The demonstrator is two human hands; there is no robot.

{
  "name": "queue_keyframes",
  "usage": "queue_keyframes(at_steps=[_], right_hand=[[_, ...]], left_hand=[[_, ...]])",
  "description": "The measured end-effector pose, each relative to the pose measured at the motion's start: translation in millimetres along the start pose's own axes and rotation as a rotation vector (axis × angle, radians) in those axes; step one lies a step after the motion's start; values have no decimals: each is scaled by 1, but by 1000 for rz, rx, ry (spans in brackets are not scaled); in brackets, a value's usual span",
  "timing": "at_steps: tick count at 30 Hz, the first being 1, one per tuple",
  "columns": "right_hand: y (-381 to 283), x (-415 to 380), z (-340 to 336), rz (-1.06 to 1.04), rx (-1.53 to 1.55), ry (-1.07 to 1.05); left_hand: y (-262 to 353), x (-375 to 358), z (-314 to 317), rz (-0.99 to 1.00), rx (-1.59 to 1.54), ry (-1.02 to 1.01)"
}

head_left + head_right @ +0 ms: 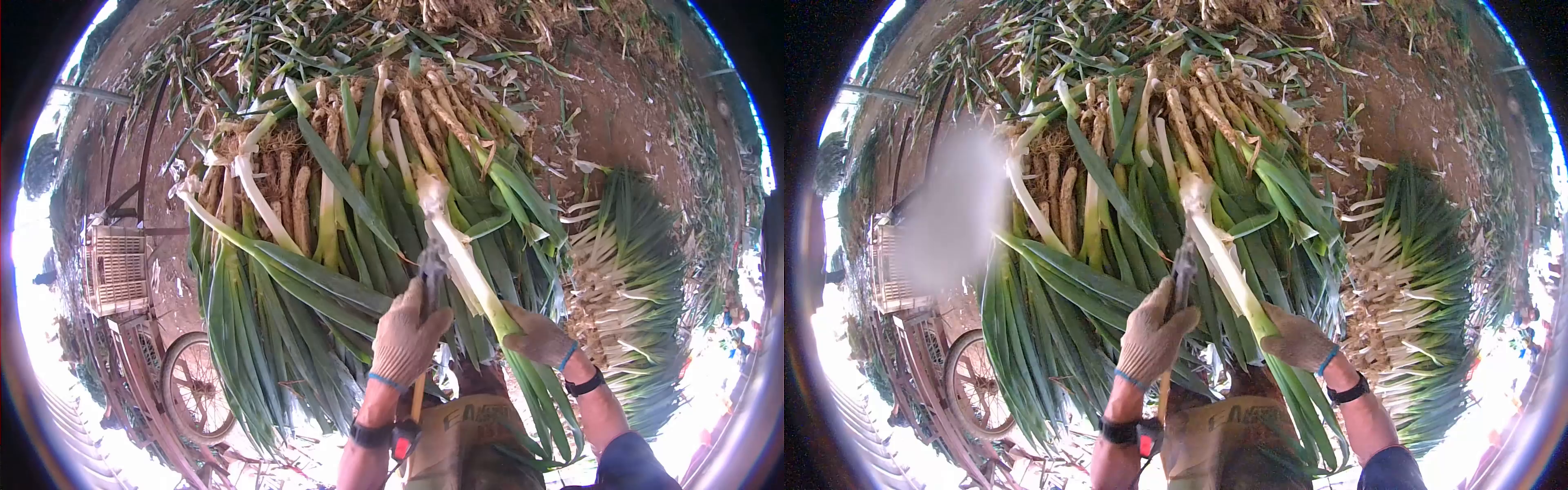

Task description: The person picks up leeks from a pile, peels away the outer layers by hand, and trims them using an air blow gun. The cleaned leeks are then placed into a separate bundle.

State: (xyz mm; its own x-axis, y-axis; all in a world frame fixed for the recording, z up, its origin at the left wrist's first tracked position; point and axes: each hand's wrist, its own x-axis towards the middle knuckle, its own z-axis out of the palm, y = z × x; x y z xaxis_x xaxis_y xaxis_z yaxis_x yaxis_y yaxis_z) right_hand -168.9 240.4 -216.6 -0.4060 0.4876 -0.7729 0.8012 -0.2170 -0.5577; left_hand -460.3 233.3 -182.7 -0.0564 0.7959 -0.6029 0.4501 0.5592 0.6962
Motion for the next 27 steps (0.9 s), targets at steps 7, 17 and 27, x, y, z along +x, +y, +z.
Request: queue_keyframes(at_steps=[7,17,27], right_hand=[[-1,-6,-16,126,696,-102],[-73,-16,-23,-99,382,-30],[-307,28,83,-947,361,40]], left_hand=[[15,-6,-10,-4,156,-58],[-49,-30,-13,35,-370,-51],[-91,-162,-121,-59,-550,850]])
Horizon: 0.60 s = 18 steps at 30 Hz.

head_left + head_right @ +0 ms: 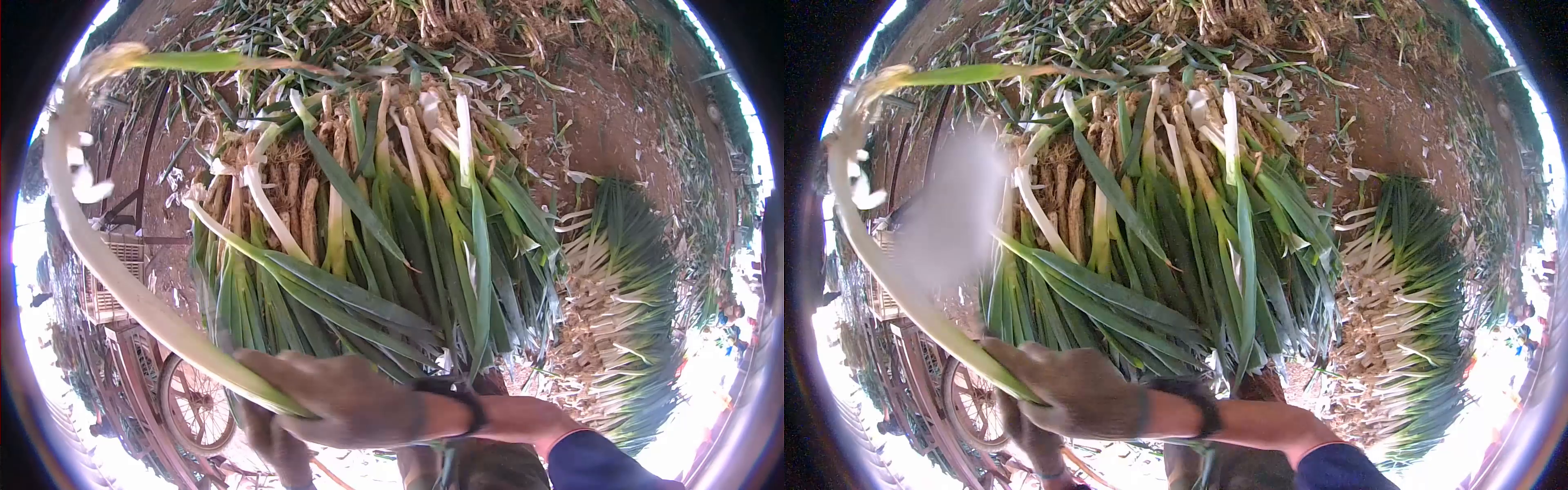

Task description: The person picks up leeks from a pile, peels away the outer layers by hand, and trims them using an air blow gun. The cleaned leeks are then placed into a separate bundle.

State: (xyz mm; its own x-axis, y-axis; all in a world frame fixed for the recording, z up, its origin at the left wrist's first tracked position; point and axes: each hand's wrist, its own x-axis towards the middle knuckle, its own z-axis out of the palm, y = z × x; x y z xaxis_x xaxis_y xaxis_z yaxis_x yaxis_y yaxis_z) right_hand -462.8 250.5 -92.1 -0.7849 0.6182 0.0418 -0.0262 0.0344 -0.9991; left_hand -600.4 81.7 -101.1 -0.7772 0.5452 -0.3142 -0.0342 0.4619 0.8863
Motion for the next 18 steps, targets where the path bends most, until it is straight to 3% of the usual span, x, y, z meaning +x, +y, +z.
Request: queue_keyframes(at_steps=[1,2,4,5,6,7,8,9,10,12,15,17,18], right_hand=[[19,13,38,-62,-134,184],[33,20,53,-49,-180,173],[78,24,70,95,-287,34],[91,23,55,105,-374,50],[103,21,24,115,-460,61],[119,12,-21,-123,-597,316],[127,0,-71,36,-820,191],[143,-11,-118,106,-1068,370],[173,-29,-166,263,-1101,497],[232,-65,-261,608,-1127,726],[278,-94,-320,830,-1212,484],[280,-95,-327,920,-1199,268],[280,-93,-329,951,-1186,246]], left_hand=[[4,9,-6,93,26,91],[8,18,-11,183,60,185],[2,25,-32,131,198,275],[0,28,-23,128,120,245],[-7,26,-16,120,118,213],[-17,23,-8,109,116,182],[-26,19,-1,99,113,151],[-34,16,4,122,180,52],[-28,5,19,-39,64,-12],[-16,4,59,336,116,-287],[-31,-27,80,7,215,-424],[-41,-31,103,356,472,-515],[-43,-38,111,344,497,-571]])
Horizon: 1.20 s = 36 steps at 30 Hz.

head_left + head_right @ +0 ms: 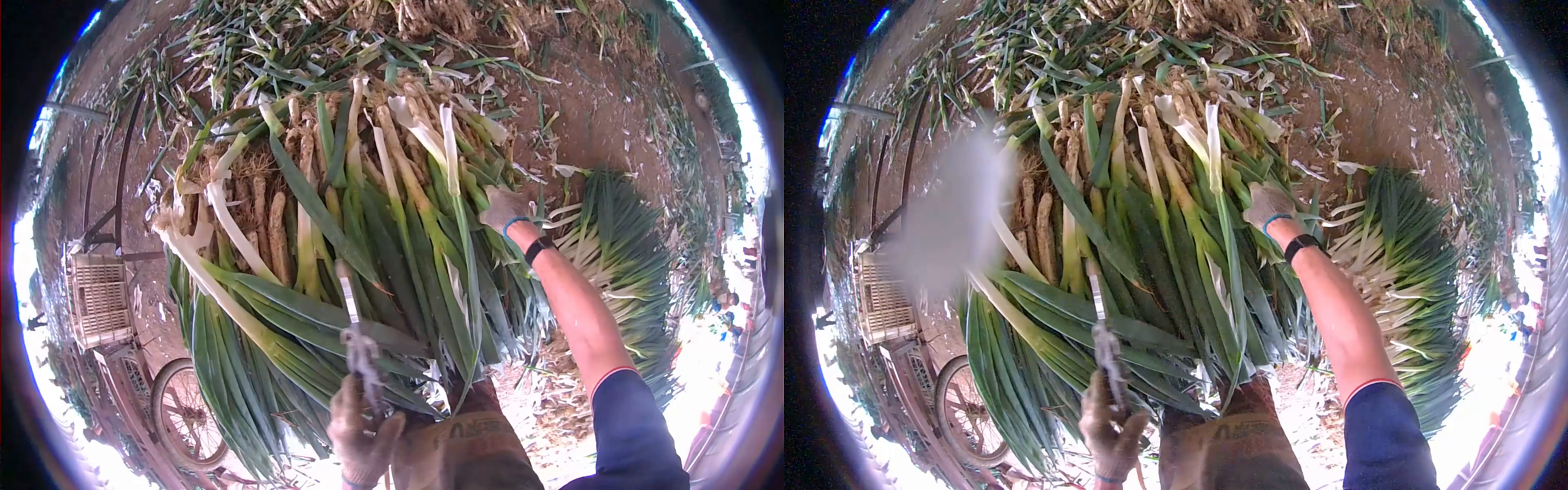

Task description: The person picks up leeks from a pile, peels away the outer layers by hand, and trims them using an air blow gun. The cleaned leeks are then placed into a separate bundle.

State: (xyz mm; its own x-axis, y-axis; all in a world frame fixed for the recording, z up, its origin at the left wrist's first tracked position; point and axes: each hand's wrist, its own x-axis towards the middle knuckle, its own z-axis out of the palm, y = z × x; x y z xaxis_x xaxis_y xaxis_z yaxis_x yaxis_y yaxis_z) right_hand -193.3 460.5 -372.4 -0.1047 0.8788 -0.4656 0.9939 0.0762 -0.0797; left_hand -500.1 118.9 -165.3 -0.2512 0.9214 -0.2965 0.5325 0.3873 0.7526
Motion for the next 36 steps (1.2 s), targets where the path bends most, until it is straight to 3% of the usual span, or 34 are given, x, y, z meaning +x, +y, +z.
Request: queue_keyframes(at_steps=[1,3,6,8,11,13,15,17,19,22,26,27,31,34,36], right_hand=[[-7,-1,-7,12,-4,-33],[-5,-4,-10,-39,-34,-5],[9,-25,-5,-33,163,-154],[9,-87,-14,-100,343,-141],[-7,-164,-14,-105,395,-327],[-12,-182,4,-254,510,-379],[-19,-191,14,-470,654,-414],[-11,-164,20,-656,731,-288],[-2,-139,23,-549,468,-62],[10,-150,31,-321,185,-82],[3,-161,61,-183,65,-161],[-4,-169,53,-232,32,-40],[-24,-190,36,-241,-198,125],[-28,-214,18,-245,-164,98],[-26,-222,12,-256,-197,143]], left_hand=[[8,2,8,-2,13,-60],[42,10,19,-228,-47,-186],[58,14,33,-134,57,-198],[69,15,36,-153,30,-234],[79,-1,48,-170,38,-281],[75,-15,65,-124,26,-248],[76,-30,75,-202,44,-216],[77,-40,80,-270,36,-182],[75,-51,82,-311,42,-181],[79,-56,88,-298,64,-214],[88,-66,105,-287,7,-230],[90,-68,109,-225,100,-252],[92,-82,136,-177,115,-274],[105,-79,145,-278,91,-348],[108,-76,156,-274,59,-283]])
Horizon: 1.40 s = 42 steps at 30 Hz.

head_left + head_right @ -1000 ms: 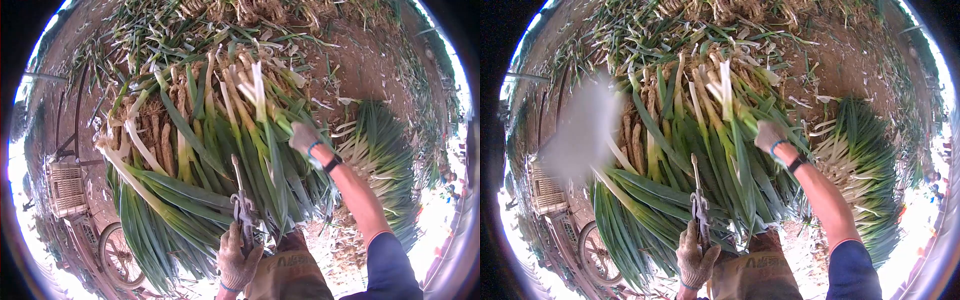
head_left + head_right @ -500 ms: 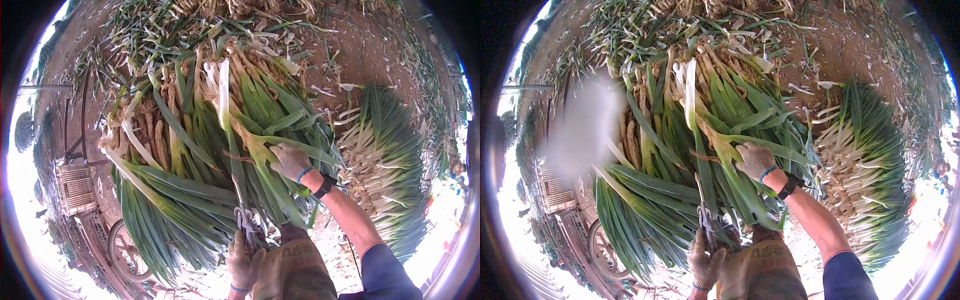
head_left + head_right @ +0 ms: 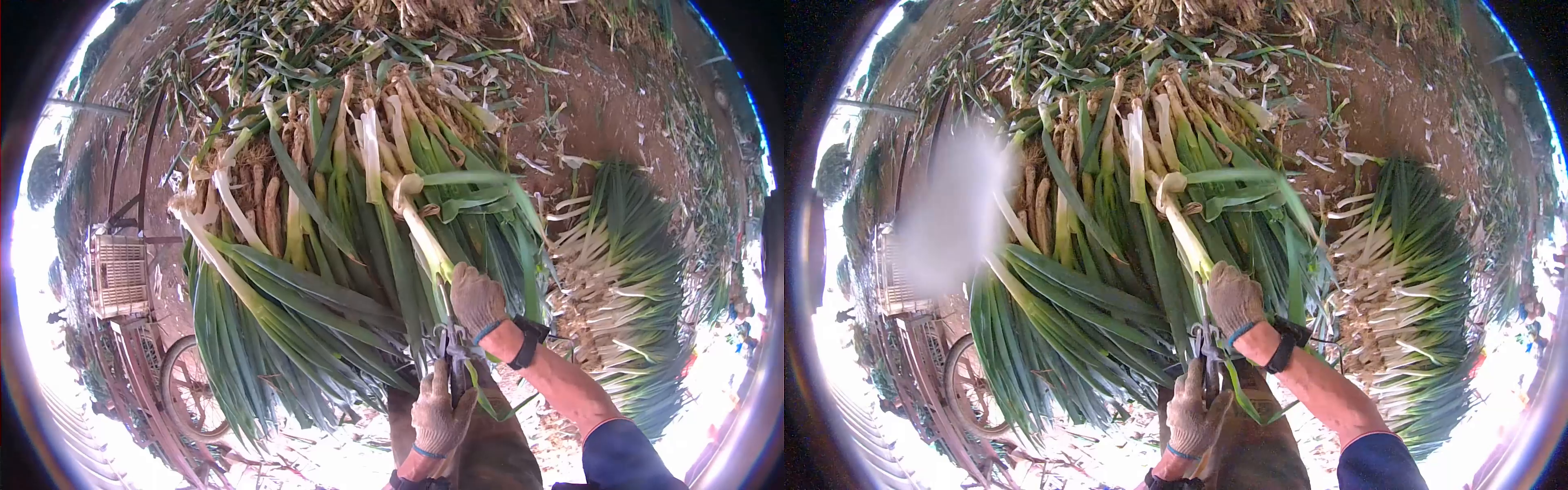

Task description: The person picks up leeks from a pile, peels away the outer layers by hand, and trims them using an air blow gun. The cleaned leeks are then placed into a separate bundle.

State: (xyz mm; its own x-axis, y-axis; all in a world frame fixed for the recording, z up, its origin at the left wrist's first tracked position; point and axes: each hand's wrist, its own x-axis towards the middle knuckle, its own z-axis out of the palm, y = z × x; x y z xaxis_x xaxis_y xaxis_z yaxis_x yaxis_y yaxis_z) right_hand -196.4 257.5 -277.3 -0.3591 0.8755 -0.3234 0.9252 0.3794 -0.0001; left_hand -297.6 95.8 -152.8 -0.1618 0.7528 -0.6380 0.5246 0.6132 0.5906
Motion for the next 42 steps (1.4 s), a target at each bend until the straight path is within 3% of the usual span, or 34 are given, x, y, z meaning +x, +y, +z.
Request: queue_keyframes(at_steps=[3,7,10,13,16,17,21,27,30,33,36,39,40,42], right_hand=[[2,-16,-11,-41,-39,-49],[13,-36,-10,-194,-198,-11],[9,-32,-33,-162,-263,-192],[16,-31,-38,-215,-420,-87],[30,-16,-27,-209,-388,-65],[32,-14,-28,-258,-548,17],[28,-1,-29,-210,-490,-13],[24,-10,-51,-297,-557,-43],[28,-5,-57,-213,-305,-178],[41,7,-80,-237,38,-324],[54,19,-79,-143,207,-452],[60,27,-92,-97,343,-554],[59,28,-100,-56,463,-523],[56,30,-114,26,705,-458]], left_hand=[[6,16,3,-73,-109,7],[2,71,0,3,-164,154],[-8,126,-13,83,-347,221],[-6,157,-34,-5,-520,122],[-7,117,-32,2,-918,-32],[-2,95,-32,-13,-859,-64],[0,52,-22,-19,-841,-105],[-3,108,-39,12,-641,-14],[-11,155,-46,27,-333,135],[0,171,-83,24,-164,30],[-9,164,-85,79,-124,72],[-28,166,-88,65,-431,-3],[-33,166,-88,64,-537,-29],[-40,149,-93,153,-424,50]])
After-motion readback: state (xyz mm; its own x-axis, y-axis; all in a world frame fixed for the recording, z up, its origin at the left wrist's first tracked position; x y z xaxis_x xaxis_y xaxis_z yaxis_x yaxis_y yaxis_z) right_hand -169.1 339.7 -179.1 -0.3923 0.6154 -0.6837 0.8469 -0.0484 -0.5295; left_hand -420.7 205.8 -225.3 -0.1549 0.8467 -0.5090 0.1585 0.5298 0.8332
